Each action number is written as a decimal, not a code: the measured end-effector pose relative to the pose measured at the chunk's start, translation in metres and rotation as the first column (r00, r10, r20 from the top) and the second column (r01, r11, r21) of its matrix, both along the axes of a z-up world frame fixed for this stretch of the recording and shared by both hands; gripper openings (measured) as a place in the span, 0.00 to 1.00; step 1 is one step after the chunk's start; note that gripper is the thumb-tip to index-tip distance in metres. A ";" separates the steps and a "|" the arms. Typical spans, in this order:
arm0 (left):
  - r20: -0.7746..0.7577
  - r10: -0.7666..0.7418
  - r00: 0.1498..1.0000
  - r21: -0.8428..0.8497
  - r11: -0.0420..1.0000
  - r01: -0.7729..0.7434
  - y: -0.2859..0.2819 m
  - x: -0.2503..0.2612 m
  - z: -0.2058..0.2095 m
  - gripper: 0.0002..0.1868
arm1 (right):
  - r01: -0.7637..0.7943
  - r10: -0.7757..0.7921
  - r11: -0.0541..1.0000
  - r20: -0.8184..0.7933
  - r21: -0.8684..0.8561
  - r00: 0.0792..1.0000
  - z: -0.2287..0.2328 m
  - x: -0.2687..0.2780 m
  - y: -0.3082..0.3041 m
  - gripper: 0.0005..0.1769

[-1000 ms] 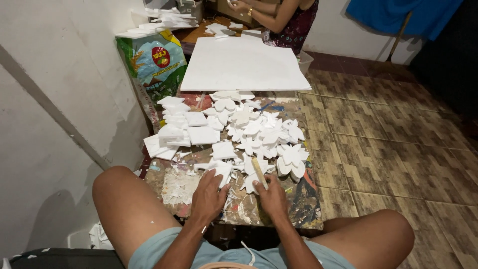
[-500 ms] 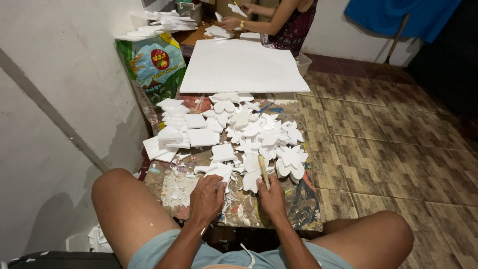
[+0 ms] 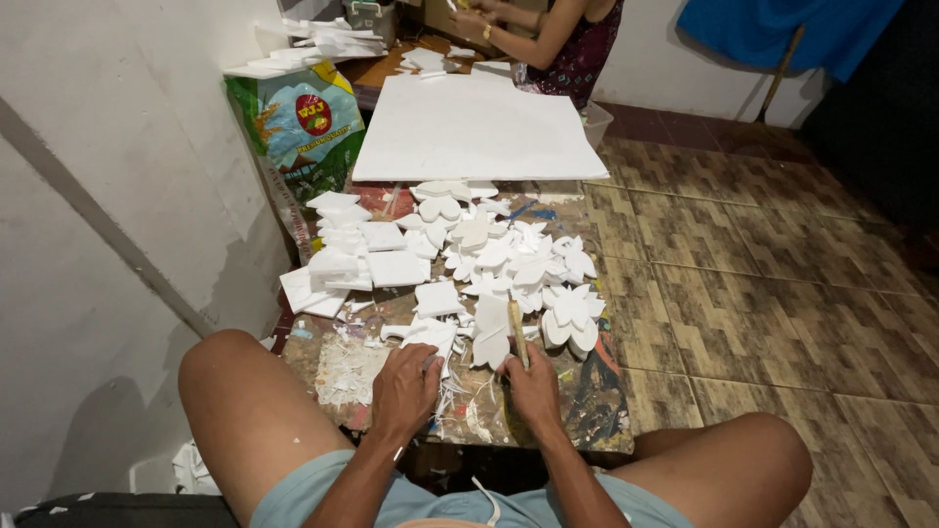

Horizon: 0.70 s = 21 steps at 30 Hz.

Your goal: Using a small wooden stick to remove waste material and refine the edges of pre-cut foam butterfly shapes.

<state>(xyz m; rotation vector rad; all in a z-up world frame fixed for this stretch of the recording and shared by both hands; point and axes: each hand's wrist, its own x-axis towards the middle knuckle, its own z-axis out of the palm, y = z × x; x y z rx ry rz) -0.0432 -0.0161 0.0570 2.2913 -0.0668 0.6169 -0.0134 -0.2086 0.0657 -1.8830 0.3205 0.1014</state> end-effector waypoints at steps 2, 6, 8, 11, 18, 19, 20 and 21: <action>-0.030 0.007 1.000 0.000 1.000 -0.007 0.000 0.001 -0.001 0.13 | 0.003 -0.001 0.998 0.031 -0.057 1.000 -0.001 0.001 -0.002 0.27; -0.035 0.014 0.999 -0.010 1.000 -0.014 -0.001 0.000 0.001 0.13 | 0.049 -0.046 0.998 0.084 -0.033 0.995 -0.006 0.002 -0.005 0.31; -0.025 0.015 1.000 -0.002 1.000 -0.015 -0.001 0.000 0.000 0.13 | 0.054 -0.052 0.998 0.121 -0.016 0.991 -0.016 0.006 -0.008 0.21; -0.078 0.033 0.996 -0.008 0.999 -0.034 -0.002 -0.002 0.009 0.15 | 0.058 -0.051 0.997 0.161 -0.041 0.986 -0.022 0.007 -0.011 0.13; 0.014 0.082 0.997 0.108 0.991 -0.083 0.010 0.043 -0.009 0.09 | 0.004 -0.046 0.974 0.176 0.228 0.983 -0.027 0.005 -0.006 0.22; 0.010 0.082 0.997 0.108 0.991 -0.082 0.013 0.053 -0.010 0.09 | 0.006 -0.046 0.974 0.172 0.227 0.984 -0.025 0.003 -0.005 0.22; 0.033 0.074 0.997 0.196 0.977 -0.080 0.015 0.064 -0.011 0.12 | -0.008 -0.032 0.967 0.151 0.254 0.988 -0.022 0.002 -0.004 0.20; 0.056 0.065 0.996 0.282 0.956 -0.078 0.018 0.076 -0.011 0.19 | -0.021 -0.017 0.959 0.130 0.281 0.991 -0.019 0.002 -0.003 0.20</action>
